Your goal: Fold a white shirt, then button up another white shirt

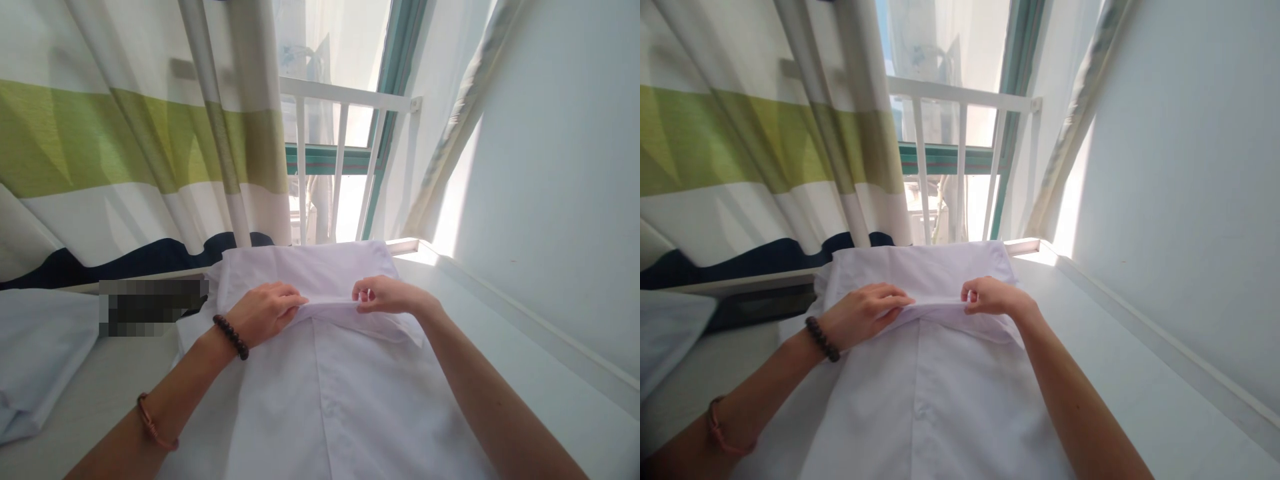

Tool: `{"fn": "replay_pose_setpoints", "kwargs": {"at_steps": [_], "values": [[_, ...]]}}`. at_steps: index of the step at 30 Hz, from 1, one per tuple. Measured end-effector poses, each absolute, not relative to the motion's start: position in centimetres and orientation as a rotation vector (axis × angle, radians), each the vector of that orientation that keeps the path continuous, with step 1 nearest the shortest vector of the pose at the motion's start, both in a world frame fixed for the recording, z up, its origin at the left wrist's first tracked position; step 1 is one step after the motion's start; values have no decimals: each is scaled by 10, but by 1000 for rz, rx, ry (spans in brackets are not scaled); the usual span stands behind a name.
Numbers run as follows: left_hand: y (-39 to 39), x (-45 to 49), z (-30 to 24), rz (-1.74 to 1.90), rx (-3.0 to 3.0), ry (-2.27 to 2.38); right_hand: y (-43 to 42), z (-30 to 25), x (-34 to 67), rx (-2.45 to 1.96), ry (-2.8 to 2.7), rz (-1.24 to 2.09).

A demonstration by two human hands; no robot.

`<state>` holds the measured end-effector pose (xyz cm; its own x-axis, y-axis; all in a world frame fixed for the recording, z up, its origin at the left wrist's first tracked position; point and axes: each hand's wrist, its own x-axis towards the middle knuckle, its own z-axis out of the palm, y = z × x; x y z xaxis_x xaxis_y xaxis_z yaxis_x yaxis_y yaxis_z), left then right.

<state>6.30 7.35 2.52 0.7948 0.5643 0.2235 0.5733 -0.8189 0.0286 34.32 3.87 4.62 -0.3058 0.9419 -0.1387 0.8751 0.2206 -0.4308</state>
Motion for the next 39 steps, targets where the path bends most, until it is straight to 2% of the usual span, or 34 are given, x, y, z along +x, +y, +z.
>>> {"fn": "replay_pose_setpoints", "kwargs": {"at_steps": [5,9,12,16,22,30,35,39], "values": [[60,70,13,-256,-2908,-939,33,44,357,-1722,-2302,705],[39,100,19,-365,-2888,-811,11,36,385,-1647,-2237,473],[29,137,19,-304,-2988,-578,-16,18,405,-1521,-2171,326],[32,179,5,-258,-2979,-438,-42,-6,418,-1443,-2140,391],[42,188,-23,-532,-2982,-562,-45,-4,419,-1460,-2230,465],[42,189,-20,-684,-2914,-477,-48,8,437,-1445,-2239,221],[43,189,-22,-596,-2987,-477,-50,5,439,-1547,-2240,419],[43,188,-22,-591,-3033,-450,-49,-2,441,-1598,-2158,372]]}}
